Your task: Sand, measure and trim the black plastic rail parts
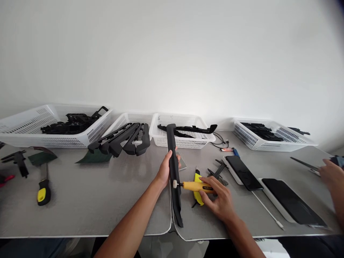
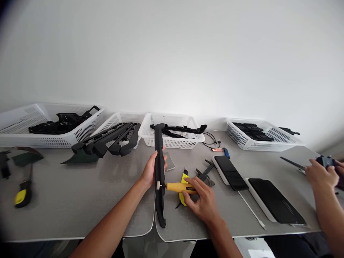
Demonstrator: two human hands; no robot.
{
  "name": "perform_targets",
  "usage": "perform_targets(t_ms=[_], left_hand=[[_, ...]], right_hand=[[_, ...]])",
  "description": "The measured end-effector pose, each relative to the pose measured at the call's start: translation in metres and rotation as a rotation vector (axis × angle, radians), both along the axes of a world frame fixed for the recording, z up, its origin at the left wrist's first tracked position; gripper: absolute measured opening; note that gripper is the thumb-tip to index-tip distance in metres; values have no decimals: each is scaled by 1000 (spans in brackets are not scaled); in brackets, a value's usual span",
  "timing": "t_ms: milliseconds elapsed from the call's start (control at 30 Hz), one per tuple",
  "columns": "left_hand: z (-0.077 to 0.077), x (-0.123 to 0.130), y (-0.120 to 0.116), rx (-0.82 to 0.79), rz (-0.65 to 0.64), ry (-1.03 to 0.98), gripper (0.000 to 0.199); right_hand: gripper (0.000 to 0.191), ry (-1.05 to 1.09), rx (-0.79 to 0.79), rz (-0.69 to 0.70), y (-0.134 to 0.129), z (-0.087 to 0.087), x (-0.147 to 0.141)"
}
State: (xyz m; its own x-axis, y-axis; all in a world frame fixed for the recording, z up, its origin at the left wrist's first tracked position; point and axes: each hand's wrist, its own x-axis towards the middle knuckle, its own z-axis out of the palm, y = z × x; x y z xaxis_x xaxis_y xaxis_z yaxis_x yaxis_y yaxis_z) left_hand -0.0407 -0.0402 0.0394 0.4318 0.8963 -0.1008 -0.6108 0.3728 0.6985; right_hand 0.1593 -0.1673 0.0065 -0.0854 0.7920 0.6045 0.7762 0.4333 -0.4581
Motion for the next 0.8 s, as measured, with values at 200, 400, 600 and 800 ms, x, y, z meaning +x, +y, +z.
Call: perform_targets(t_ms=[200, 400, 600, 800], left_hand=[[-1, 0, 0, 6, -19, 31, 70], [-4, 0, 3, 18, -30, 57, 73], [-7, 1, 5, 28, -10, 66, 72], [-15, 3, 9, 19, -53, 117, 66]], right_hand=[[19, 0, -5, 28, 0, 3, -1], [18, 13, -52, 62, 0, 2, -1], [17, -2, -89, 83, -1, 2, -4], [19, -15, -99, 58, 0, 5, -5]])
